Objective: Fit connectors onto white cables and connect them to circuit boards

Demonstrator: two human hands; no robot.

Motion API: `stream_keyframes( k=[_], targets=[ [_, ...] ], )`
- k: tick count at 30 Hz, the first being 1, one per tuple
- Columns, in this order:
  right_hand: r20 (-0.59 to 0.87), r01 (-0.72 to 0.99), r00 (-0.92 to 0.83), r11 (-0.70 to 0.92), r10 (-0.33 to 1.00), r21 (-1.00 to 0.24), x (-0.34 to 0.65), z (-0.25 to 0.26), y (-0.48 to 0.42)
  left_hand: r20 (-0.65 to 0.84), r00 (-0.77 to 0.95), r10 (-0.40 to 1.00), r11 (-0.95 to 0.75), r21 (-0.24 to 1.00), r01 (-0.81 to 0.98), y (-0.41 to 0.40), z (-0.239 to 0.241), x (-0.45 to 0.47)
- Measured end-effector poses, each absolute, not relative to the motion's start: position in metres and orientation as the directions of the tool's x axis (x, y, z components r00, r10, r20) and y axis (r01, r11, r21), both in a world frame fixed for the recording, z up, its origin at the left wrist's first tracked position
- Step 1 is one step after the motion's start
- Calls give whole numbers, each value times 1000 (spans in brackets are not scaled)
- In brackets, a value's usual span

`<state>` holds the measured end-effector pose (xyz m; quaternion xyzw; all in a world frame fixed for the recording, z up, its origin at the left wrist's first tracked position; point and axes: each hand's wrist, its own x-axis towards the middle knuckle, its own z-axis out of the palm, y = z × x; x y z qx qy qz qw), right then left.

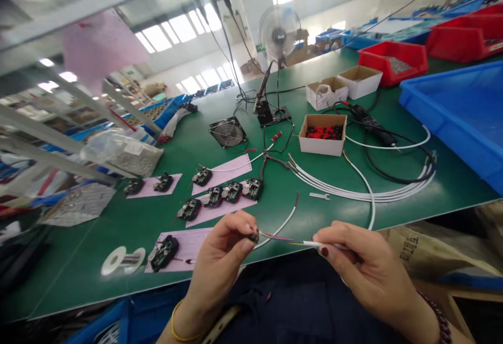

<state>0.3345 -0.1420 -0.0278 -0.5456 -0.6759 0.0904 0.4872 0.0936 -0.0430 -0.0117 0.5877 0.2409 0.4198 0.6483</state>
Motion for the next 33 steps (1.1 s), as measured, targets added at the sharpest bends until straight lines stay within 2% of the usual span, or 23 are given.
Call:
stream_keyframes(
  k=[4, 10, 13, 17, 19, 21, 33],
  targets=[
    [559, 661, 63, 385, 827, -644, 328, -20, -146, 117, 579, 807, 148, 909, -389, -47, -17, 92],
    [467, 592, 34, 359, 884, -722, 323, -20, -148, 106, 601, 792, 206, 880, -427, -52, -18, 88],
    [425, 581, 36, 327, 904, -745, 321, -22, -149, 133, 597, 791, 148, 906, -397, -51, -18, 85],
    [420, 610, 38, 311, 907, -729, 319, -20, -149, 216, 552, 805, -122, 972, -202, -49, -15, 79],
    [409, 624, 26, 305, 912, -719, 319, -17, -149, 265, 539, 800, -255, 962, -93, -48, -13, 76],
    [388, 627, 12, 295, 922, -721, 319, -16, -148, 284, 544, 790, -313, 949, -40, -47, -12, 74],
    [329, 595, 39, 242, 944, -766, 318, -17, -145, 212, 573, 792, -189, 977, -99, -47, -10, 75]
  ],
)
